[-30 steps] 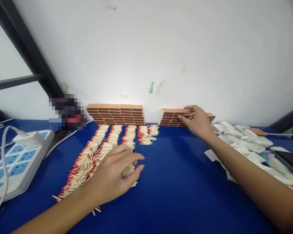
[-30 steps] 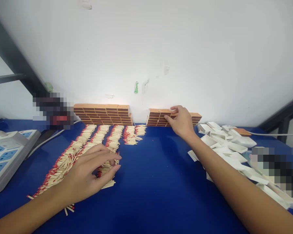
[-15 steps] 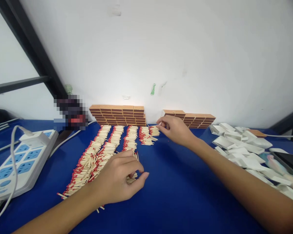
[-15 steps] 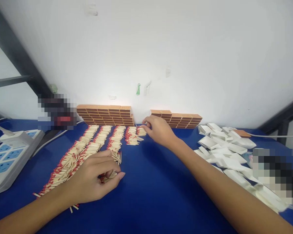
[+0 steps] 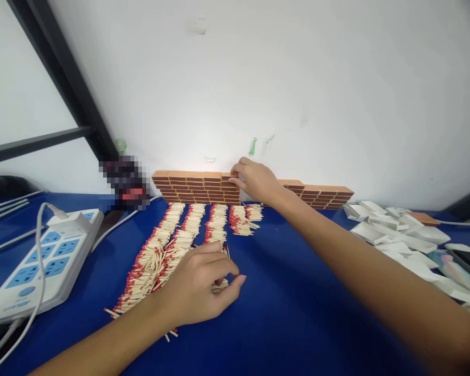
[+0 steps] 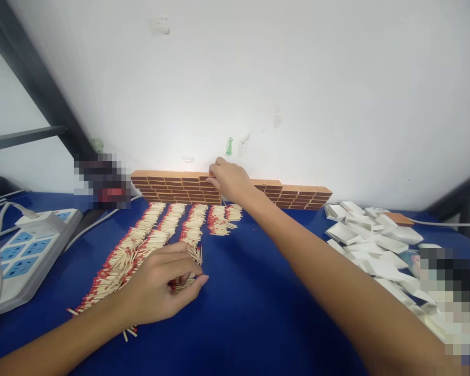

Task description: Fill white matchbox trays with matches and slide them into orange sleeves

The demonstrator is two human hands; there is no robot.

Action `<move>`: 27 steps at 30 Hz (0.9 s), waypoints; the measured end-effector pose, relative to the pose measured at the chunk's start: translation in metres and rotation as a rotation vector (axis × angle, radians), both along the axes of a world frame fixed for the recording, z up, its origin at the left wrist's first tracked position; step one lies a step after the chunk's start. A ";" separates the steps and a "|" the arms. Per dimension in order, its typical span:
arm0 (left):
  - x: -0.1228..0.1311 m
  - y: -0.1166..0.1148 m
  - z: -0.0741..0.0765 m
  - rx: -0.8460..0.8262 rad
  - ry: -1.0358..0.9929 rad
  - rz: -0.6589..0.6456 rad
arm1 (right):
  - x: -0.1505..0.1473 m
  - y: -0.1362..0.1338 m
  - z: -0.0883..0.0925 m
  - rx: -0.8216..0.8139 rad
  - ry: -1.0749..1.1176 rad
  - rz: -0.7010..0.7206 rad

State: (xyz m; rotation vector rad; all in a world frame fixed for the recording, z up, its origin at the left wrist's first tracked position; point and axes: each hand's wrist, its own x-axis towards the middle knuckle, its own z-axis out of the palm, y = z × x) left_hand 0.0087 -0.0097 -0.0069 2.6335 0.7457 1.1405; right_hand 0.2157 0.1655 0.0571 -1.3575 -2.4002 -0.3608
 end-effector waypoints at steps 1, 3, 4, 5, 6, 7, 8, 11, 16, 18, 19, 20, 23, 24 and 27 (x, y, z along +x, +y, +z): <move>0.000 0.000 0.000 0.002 0.000 -0.002 | 0.000 -0.002 0.000 0.016 -0.032 -0.010; 0.000 0.001 0.000 0.006 0.007 -0.006 | -0.001 -0.005 -0.001 0.054 -0.094 -0.027; -0.001 0.001 -0.001 0.009 0.008 -0.005 | -0.001 -0.006 -0.001 0.067 -0.119 -0.029; -0.001 0.002 -0.001 0.009 0.010 -0.003 | -0.002 -0.006 -0.001 0.076 -0.137 -0.027; -0.001 0.002 -0.002 0.009 0.011 -0.001 | -0.002 -0.007 0.000 0.081 -0.147 -0.022; -0.001 0.002 -0.002 0.009 0.011 0.000 | -0.001 -0.007 0.001 0.085 -0.149 -0.017; -0.001 0.003 -0.002 0.009 0.010 0.000 | 0.002 -0.009 0.002 0.089 -0.144 -0.014; -0.001 0.003 -0.001 0.019 0.006 -0.001 | 0.019 -0.026 0.006 0.117 -0.108 -0.018; -0.001 0.000 0.000 0.054 0.014 0.011 | 0.074 -0.089 -0.017 0.082 -0.100 0.003; 0.000 -0.001 -0.001 0.052 0.029 0.012 | 0.092 -0.113 -0.035 0.000 -0.039 0.013; 0.000 -0.001 -0.001 0.048 0.035 0.009 | 0.099 -0.121 -0.043 -0.059 -0.001 0.024; 0.000 -0.001 -0.001 0.043 0.039 0.004 | 0.106 -0.127 -0.049 -0.138 0.036 0.046; 0.001 -0.001 0.000 0.047 0.033 -0.008 | 0.126 -0.129 -0.050 -0.341 0.189 0.106; 0.002 -0.001 0.000 0.049 0.028 -0.011 | 0.136 -0.127 -0.045 -0.364 0.251 0.097; 0.002 0.001 0.002 0.051 0.024 -0.014 | 0.176 -0.119 -0.024 -0.211 0.325 -0.146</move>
